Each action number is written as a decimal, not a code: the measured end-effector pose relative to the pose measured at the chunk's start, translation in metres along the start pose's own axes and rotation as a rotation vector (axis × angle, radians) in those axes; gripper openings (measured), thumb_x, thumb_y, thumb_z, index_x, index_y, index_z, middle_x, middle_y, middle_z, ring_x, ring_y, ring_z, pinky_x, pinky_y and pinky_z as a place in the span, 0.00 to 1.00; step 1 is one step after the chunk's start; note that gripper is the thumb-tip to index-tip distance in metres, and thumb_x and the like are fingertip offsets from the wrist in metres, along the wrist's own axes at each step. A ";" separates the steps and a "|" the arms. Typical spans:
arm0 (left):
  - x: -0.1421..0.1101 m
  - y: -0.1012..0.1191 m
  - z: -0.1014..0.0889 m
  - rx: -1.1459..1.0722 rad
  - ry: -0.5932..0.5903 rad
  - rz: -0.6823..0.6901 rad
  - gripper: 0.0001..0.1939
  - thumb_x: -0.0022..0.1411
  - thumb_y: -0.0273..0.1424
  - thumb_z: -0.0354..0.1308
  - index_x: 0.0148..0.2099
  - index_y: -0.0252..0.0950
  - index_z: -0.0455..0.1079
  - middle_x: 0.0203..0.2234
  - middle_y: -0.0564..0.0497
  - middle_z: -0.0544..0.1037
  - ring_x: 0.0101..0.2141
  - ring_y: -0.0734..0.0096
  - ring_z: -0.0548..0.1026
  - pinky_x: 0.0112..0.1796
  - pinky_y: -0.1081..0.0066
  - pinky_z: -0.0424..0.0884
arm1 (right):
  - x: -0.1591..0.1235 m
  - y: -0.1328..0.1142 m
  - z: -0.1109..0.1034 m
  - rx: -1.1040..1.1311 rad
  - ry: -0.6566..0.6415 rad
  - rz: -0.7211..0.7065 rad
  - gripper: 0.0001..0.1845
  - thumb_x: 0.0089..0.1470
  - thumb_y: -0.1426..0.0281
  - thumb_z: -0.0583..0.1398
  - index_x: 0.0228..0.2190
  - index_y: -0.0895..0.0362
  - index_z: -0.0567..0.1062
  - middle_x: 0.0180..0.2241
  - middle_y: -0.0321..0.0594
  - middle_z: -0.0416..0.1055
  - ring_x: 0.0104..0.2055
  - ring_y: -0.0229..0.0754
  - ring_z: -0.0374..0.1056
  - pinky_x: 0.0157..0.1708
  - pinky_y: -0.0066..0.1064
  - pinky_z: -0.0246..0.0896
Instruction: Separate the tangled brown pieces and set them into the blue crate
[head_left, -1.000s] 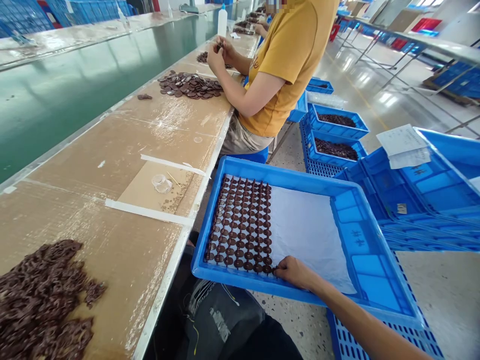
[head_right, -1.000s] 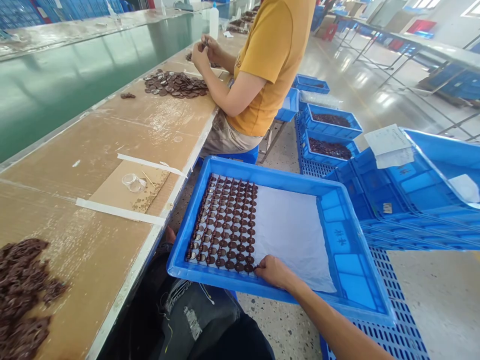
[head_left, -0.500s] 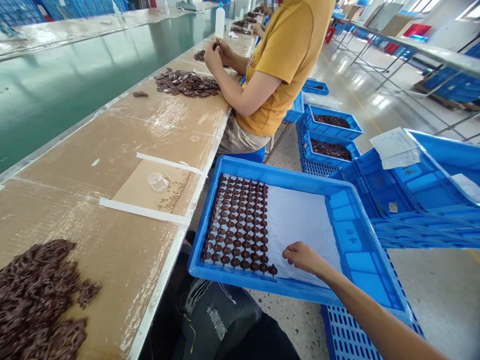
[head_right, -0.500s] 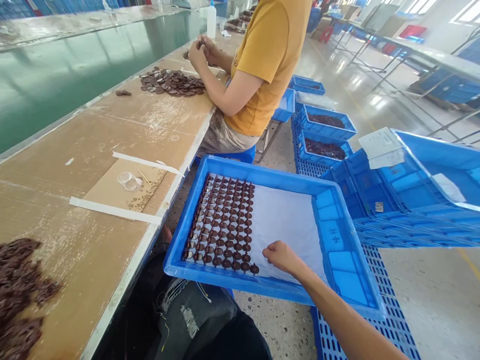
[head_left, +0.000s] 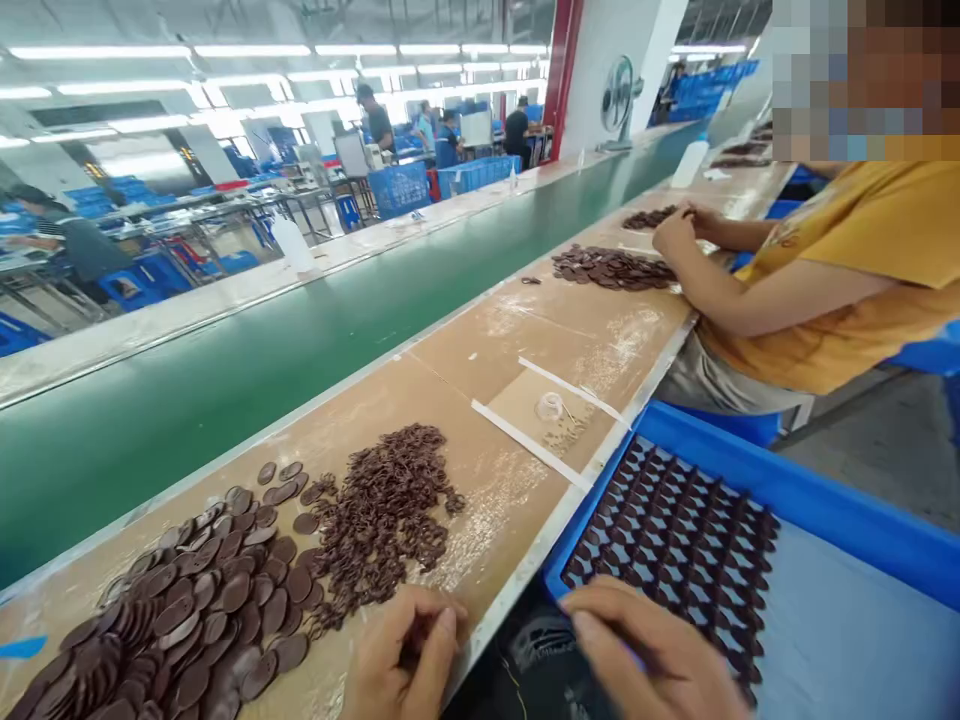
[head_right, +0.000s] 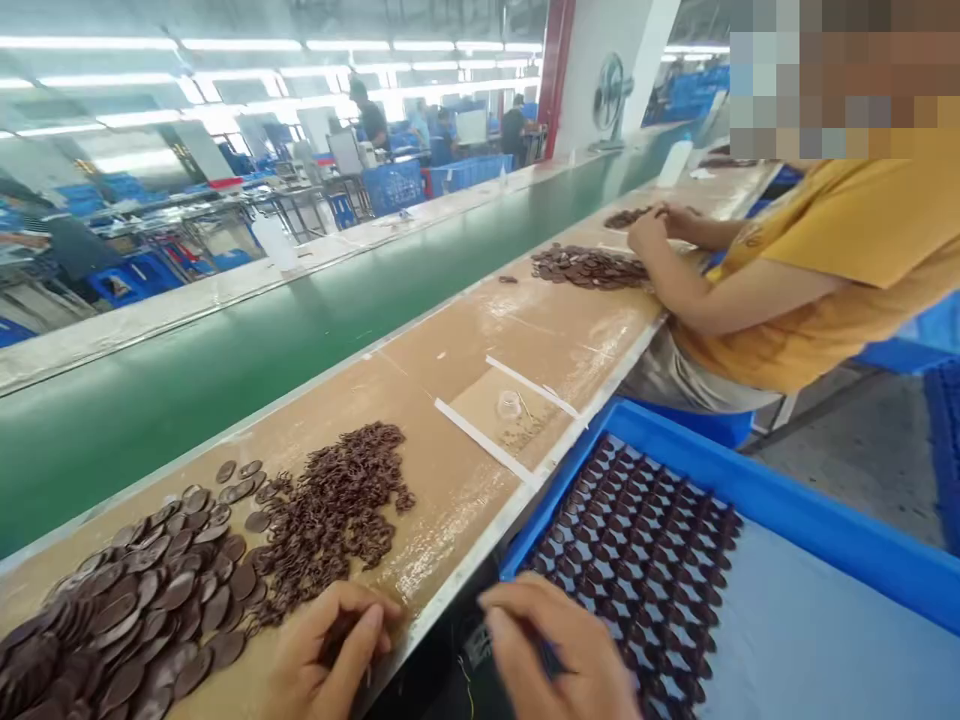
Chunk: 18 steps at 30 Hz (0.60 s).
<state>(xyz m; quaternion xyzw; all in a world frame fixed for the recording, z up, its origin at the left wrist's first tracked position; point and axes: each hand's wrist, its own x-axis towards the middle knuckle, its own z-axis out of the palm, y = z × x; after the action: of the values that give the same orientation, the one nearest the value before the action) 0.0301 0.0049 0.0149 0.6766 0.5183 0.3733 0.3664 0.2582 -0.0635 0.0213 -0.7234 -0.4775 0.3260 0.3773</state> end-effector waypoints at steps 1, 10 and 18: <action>-0.001 0.002 -0.002 -0.003 -0.006 0.040 0.17 0.70 0.43 0.52 0.33 0.42 0.76 0.20 0.54 0.78 0.21 0.72 0.74 0.25 0.76 0.70 | 0.011 -0.019 0.019 -0.003 -0.065 -0.135 0.18 0.59 0.51 0.53 0.32 0.44 0.79 0.34 0.43 0.78 0.36 0.54 0.74 0.39 0.42 0.72; 0.034 -0.046 -0.164 0.632 0.175 0.011 0.14 0.67 0.44 0.54 0.40 0.42 0.75 0.21 0.59 0.78 0.19 0.72 0.74 0.23 0.76 0.70 | 0.090 -0.069 0.087 -0.542 0.086 -0.267 0.17 0.63 0.64 0.55 0.50 0.50 0.77 0.50 0.42 0.74 0.40 0.47 0.75 0.36 0.34 0.60; 0.079 -0.044 -0.204 0.786 0.114 0.114 0.16 0.70 0.38 0.48 0.44 0.38 0.75 0.42 0.47 0.82 0.45 0.58 0.79 0.47 0.63 0.73 | 0.094 -0.059 0.083 -0.412 0.147 -0.296 0.11 0.62 0.63 0.56 0.37 0.50 0.77 0.41 0.43 0.78 0.37 0.55 0.75 0.35 0.39 0.56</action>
<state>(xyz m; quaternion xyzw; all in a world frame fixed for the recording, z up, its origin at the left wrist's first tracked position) -0.1543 0.1127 0.0786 0.7712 0.6026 0.2033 0.0292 0.1937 0.0592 0.0200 -0.7289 -0.6058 0.1099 0.2993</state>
